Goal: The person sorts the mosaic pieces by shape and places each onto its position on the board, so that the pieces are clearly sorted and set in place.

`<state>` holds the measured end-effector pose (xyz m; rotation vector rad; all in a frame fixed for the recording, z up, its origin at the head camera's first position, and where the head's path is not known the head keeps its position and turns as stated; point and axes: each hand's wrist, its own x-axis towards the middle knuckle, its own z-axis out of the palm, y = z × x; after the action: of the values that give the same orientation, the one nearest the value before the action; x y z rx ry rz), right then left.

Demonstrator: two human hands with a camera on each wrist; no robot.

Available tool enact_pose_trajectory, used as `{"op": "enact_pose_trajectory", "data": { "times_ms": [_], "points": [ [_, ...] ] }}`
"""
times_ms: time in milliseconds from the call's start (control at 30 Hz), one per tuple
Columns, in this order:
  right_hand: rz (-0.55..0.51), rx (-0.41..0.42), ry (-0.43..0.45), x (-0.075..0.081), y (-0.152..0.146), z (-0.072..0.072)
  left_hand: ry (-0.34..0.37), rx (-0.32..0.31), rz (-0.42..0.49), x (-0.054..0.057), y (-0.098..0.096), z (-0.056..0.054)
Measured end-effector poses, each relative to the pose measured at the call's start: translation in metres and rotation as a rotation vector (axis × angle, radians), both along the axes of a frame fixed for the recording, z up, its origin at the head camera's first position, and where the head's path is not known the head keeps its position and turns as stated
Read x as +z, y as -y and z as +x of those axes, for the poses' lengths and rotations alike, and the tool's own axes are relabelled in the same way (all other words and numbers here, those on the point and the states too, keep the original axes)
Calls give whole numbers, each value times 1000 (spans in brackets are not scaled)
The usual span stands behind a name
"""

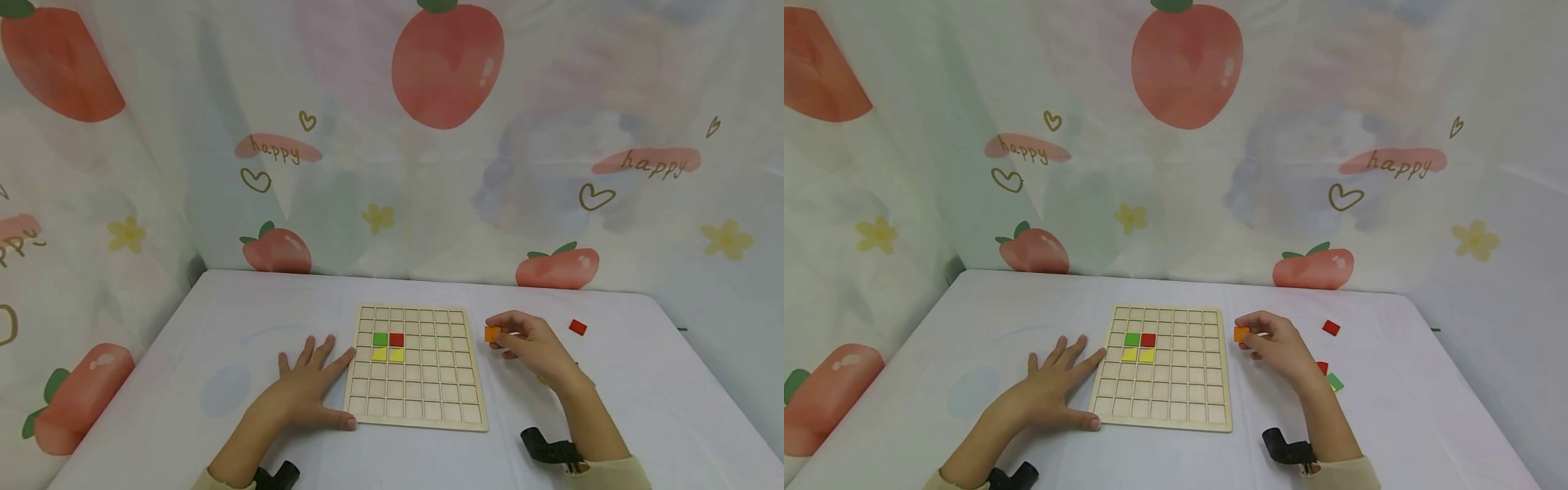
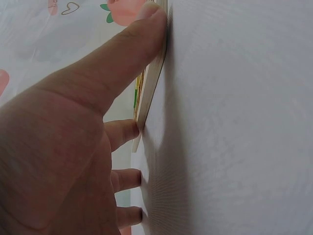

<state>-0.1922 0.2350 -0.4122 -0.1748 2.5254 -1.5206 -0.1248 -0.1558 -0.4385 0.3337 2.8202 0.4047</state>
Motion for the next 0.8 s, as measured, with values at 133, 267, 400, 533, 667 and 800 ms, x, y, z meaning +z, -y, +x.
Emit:
{"op": "enact_pose_trajectory", "data": {
  "times_ms": [133, 267, 400, 533, 667, 800],
  "points": [
    [-11, 11, 2, -1, 1, 0, -1, -3, -5, 0, 0, 0],
    [-27, 27, 7, -1, 3, 0, -3, -5, -6, 1, 0, 0],
    [-46, 43, 24, -2, 6, 1, 0, -3, -8, 1, 0, 1],
    [-57, 48, 38, -2, 11, 1, 4, -1, -10, 1, 0, 1],
    [-62, 51, 48, -3, 15, 0, 4, -4, -5, 1, 0, 0],
    [-69, 56, 51, -4, 17, 0, 4, -6, 0, 1, 0, 0]
  ]
}}
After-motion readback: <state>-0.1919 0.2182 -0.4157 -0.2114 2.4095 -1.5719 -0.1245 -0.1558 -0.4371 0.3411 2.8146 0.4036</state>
